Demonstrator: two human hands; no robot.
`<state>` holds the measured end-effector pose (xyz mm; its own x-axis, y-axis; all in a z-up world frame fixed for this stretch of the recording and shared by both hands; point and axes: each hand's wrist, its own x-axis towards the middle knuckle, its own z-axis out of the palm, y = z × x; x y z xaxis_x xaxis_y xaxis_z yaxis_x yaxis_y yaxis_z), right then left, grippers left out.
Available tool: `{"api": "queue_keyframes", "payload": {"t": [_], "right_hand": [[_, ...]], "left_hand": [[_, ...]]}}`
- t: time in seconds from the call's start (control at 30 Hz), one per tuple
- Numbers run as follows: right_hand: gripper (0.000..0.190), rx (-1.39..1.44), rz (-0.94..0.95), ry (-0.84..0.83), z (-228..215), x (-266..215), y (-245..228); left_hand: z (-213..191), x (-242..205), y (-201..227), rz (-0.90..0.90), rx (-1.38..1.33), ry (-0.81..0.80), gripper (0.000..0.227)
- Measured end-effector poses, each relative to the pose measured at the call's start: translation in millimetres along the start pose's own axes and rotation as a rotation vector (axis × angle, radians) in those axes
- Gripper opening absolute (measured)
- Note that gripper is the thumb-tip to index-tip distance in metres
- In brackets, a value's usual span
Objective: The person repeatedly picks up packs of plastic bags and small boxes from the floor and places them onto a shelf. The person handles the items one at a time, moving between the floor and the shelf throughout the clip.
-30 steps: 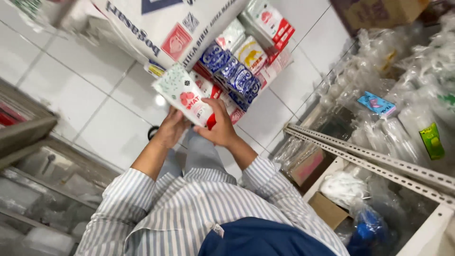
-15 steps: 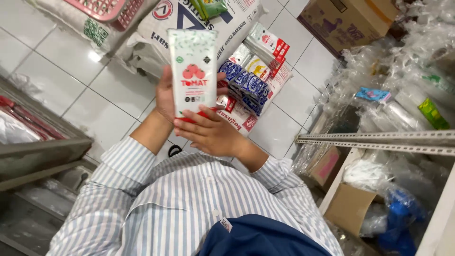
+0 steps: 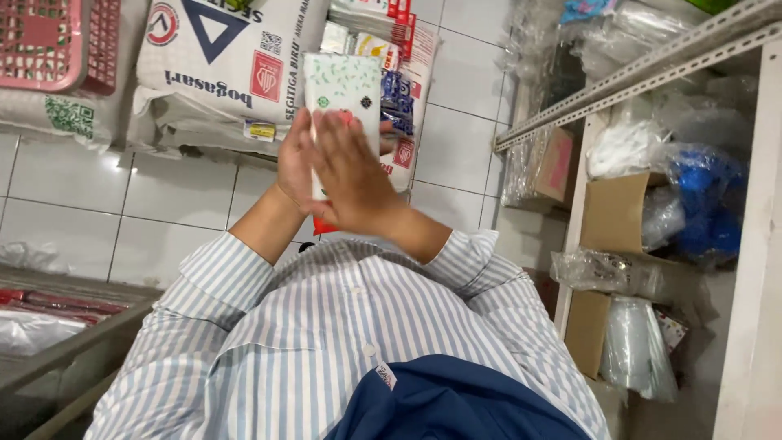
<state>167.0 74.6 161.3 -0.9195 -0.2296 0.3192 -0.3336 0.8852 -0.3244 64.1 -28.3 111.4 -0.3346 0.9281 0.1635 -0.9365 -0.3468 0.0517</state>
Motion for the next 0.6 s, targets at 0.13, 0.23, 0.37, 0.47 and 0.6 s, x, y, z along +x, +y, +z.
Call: {"api": "queue_keyframes", "payload": {"t": [0.13,0.23,0.37,0.47,0.6], "right_hand": [[0.085,0.007,-0.148,0.055,-2.3,-51.0,0.6],[0.096,0.185,0.164,0.389,-16.6,-77.5,32.0],[0.116,1.119,0.458,0.561,-36.7,-114.3,96.0],[0.104,1.157,0.44,0.769,-68.9,-174.0,144.0],[0.105,1.926,0.265,0.917,-126.1,-249.4,191.7]], "left_hand": [[-6.4,29.9,-14.3,0.0,0.235,0.041,0.081],[-18.0,67.2,-40.0,0.038,0.246,0.06,0.077],[-9.6,128.5,-123.1,0.038,0.658,0.156,0.083],[18.4,145.2,-192.9,0.061,1.211,-0.079,0.084],[44.0,159.8,-274.9,0.06,1.928,-0.546,0.084]]}}
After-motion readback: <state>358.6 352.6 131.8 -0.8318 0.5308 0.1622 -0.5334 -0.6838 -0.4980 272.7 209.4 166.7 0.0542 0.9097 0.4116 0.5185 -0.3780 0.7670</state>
